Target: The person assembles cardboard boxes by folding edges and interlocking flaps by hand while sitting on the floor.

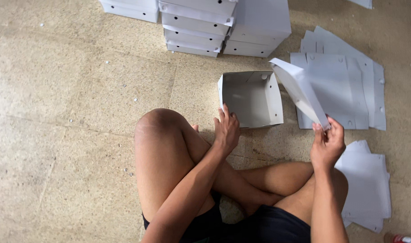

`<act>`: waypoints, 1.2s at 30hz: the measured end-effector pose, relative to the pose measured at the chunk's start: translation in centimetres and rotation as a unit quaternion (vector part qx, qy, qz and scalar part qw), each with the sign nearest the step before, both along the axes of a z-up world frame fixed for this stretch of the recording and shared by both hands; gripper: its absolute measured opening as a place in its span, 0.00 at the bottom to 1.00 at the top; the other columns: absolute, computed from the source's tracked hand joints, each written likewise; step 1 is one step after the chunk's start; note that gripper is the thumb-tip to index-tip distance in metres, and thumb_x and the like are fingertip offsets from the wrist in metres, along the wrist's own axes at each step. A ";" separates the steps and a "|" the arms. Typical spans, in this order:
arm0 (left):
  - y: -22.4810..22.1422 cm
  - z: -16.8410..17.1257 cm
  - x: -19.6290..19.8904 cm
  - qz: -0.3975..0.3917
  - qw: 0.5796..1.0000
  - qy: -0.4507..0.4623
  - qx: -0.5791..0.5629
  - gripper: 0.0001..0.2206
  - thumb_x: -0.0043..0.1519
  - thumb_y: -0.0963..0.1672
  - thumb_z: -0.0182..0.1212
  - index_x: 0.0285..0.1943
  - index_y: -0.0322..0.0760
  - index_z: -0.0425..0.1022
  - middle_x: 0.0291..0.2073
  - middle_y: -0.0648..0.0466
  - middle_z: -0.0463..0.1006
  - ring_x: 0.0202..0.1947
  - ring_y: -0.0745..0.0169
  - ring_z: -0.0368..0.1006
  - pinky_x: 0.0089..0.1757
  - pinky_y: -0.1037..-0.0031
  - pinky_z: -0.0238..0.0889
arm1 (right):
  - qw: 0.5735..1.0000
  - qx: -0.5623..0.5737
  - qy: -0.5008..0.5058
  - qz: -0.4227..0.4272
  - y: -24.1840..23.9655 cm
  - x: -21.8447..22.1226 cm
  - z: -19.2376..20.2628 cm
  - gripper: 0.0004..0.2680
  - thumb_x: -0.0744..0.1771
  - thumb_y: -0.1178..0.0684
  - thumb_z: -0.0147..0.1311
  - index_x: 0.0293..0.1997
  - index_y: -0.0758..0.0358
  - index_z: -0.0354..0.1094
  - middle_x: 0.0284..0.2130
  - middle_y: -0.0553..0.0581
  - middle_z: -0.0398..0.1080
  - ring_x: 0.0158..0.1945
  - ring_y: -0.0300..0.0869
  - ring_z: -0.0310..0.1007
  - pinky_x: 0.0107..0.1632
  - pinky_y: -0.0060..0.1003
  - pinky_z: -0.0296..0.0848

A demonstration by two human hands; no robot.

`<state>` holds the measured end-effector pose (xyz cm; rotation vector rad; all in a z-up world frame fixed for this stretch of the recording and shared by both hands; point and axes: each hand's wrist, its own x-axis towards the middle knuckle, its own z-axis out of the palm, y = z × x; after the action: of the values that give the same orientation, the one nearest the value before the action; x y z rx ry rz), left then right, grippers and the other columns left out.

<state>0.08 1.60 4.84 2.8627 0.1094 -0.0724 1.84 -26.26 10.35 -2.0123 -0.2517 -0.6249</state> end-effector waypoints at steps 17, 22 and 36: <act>1.4 -1.8 1.8 0.058 0.981 0.037 -0.183 0.56 0.49 0.41 0.77 0.79 0.30 0.32 0.69 0.36 0.58 0.63 0.37 0.64 0.51 0.43 0.68 | 0.973 -0.218 0.056 0.056 4.0 8.7 4.7 0.13 0.68 0.68 0.54 0.59 0.69 0.66 0.49 0.78 0.71 0.49 0.68 0.73 0.44 0.48 0.78; 1.3 -0.2 1.6 0.039 0.977 0.042 -0.205 0.57 0.47 0.41 0.78 0.80 0.33 0.32 0.73 0.38 0.52 0.63 0.35 0.64 0.51 0.43 0.67 | 0.959 -0.242 0.099 0.109 5.8 8.9 9.0 0.12 0.68 0.65 0.59 0.57 0.70 0.69 0.46 0.80 0.72 0.45 0.67 0.75 0.41 0.49 0.79; 1.9 5.3 0.8 0.113 0.886 0.003 -0.449 0.69 0.39 0.35 0.79 0.79 0.52 0.17 0.73 0.31 0.51 0.65 0.20 0.58 0.59 0.35 0.57 | 0.953 -0.265 0.113 0.097 4.8 -2.1 2.0 0.15 0.66 0.55 0.60 0.57 0.67 0.63 0.57 0.69 0.60 0.61 0.65 0.66 0.59 0.58 0.71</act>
<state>0.85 3.47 10.09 1.9038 0.3153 -0.0632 -0.21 -21.45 12.36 -2.5100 -0.5140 -0.2046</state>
